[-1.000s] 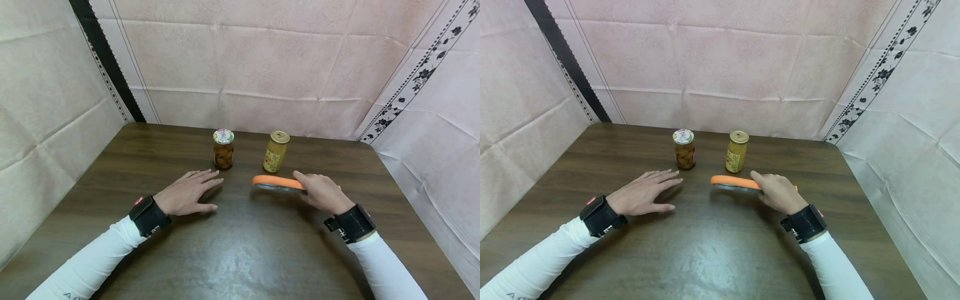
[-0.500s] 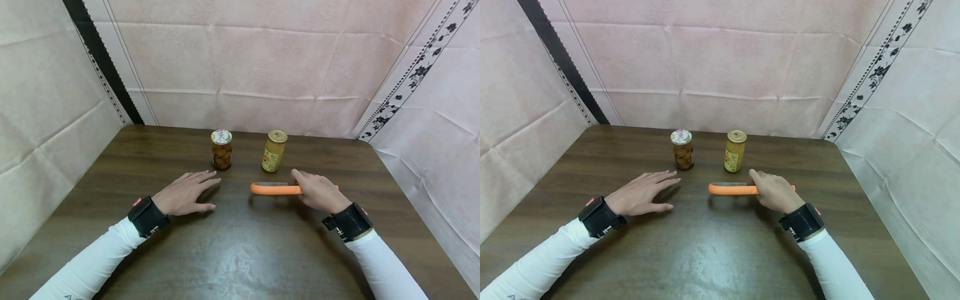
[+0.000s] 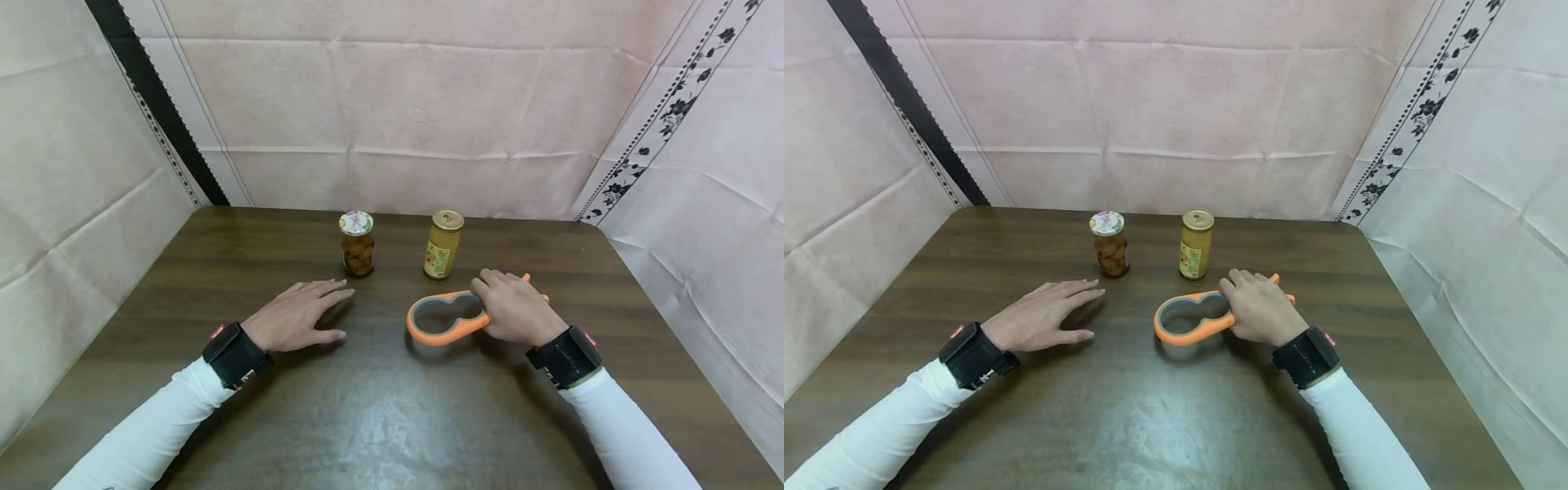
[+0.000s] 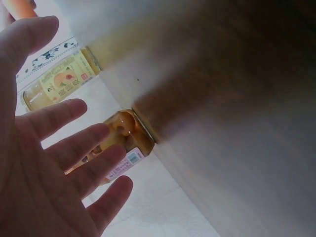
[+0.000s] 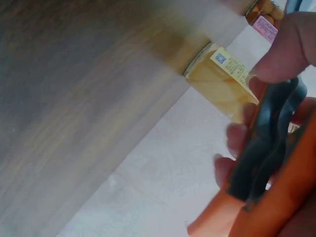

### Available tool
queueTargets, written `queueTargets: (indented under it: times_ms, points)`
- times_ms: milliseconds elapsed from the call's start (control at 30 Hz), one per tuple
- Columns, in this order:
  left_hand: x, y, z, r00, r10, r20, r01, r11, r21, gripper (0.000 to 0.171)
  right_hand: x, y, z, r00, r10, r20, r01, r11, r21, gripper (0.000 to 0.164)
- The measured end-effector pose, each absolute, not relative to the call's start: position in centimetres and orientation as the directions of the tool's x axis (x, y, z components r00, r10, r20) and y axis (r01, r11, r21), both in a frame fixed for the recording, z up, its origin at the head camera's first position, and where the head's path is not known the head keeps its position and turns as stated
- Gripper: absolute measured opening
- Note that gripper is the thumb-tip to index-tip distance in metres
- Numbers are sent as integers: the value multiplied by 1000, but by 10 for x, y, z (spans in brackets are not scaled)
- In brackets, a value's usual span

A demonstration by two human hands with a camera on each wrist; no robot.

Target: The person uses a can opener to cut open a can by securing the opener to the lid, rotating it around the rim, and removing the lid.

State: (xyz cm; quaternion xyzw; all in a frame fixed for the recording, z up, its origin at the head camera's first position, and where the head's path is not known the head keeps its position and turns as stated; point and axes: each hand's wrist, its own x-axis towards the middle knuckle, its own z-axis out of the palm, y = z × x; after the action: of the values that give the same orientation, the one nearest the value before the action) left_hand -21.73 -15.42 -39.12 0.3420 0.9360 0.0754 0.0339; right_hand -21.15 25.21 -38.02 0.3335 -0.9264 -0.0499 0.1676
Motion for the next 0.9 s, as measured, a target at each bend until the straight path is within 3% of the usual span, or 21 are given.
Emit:
queueTargets:
  times_ms: [533,900]
  points:
    - [-222,-159,-391,-788,615,19,603,765,226,68,-214,247,-379,-725,-631,277,-612,774,161,34]
    - [-235,-160,-394,-820,572,18,522,736,431,67,-210,245,-379,-742,-619,258,-604,784,142,37]
